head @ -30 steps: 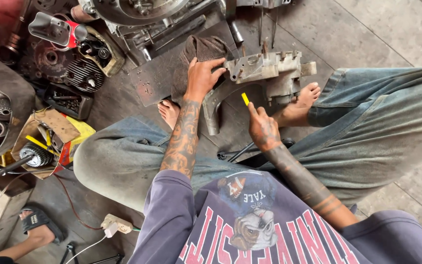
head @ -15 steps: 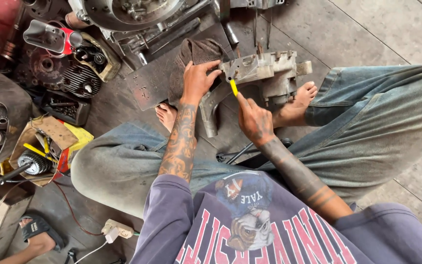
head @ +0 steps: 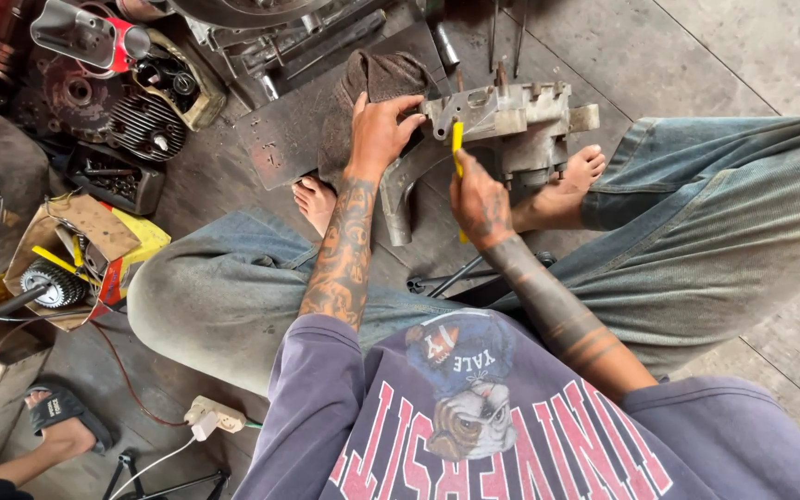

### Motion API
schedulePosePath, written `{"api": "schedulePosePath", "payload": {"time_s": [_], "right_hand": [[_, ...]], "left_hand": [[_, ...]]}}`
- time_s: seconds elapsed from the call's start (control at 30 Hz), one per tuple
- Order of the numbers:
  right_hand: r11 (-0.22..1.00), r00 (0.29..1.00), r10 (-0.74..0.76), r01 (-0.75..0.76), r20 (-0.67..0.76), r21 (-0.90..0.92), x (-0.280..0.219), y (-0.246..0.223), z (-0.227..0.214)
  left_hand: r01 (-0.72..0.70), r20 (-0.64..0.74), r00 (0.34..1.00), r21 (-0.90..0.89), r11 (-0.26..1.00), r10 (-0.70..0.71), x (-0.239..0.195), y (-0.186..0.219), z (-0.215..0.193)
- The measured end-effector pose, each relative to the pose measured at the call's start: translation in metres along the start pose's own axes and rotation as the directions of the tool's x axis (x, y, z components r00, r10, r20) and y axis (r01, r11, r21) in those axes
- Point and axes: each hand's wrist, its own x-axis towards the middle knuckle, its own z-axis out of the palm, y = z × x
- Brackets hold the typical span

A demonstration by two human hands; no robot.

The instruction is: Cleaning a motorcycle engine casing using a small brush after removing it from its packaging.

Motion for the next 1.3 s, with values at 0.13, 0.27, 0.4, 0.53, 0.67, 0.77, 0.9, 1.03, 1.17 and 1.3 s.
{"api": "schedulePosePath", "payload": {"time_s": [0.13, 0.27, 0.4, 0.53, 0.67, 0.77, 0.9, 1.03, 1.17, 1.3], "right_hand": [[0.949, 0.962, 0.149, -0.204, 0.229, 0.24, -0.014, -0.012, -0.013], [0.893, 0.961, 0.234, -0.272, 0.146, 0.358, 0.018, -0.027, -0.045], [0.883, 0.938, 0.269, -0.33, 0.217, 0.333, 0.002, -0.029, -0.01], [0.743, 0.882, 0.266, -0.445, 0.389, 0.5, -0.014, -0.047, -0.028], [0.673, 0.883, 0.401, -0.465, 0.244, 0.576, 0.01, -0.045, -0.057], [0.61, 0.848, 0.486, -0.503, 0.213, 0.612, 0.014, -0.038, -0.032], [0.497, 0.838, 0.479, -0.505, 0.262, 0.706, 0.009, -0.043, 0.008], [0.434, 0.832, 0.505, -0.475, 0.231, 0.766, 0.015, -0.043, 0.003], [0.52, 0.85, 0.431, -0.508, 0.302, 0.686, 0.002, -0.035, 0.025], [0.433, 0.857, 0.341, -0.508, 0.386, 0.745, -0.005, -0.054, 0.011]], "left_hand": [[-0.004, 0.027, 1.0, -0.004, 1.0, 0.004, 0.008, -0.001, -0.003], [0.002, 0.03, 1.0, -0.004, 1.0, -0.002, 0.007, 0.001, -0.007], [-0.002, 0.036, 0.999, -0.009, 1.0, 0.003, 0.01, -0.002, -0.007], [0.007, 0.048, 0.999, -0.007, 1.0, -0.007, 0.006, -0.001, -0.006], [0.022, 0.057, 0.998, -0.031, 0.999, -0.02, 0.008, 0.001, -0.008], [0.027, 0.07, 0.997, -0.023, 0.999, -0.025, 0.009, 0.002, -0.01], [0.029, 0.076, 0.997, -0.029, 0.999, -0.027, 0.008, 0.002, -0.009], [0.036, 0.082, 0.996, -0.044, 0.998, -0.032, 0.008, 0.004, -0.013], [0.043, 0.088, 0.995, -0.062, 0.997, -0.038, 0.011, -0.002, -0.008], [0.045, 0.095, 0.995, -0.069, 0.997, -0.038, 0.011, 0.0, -0.012]]}}
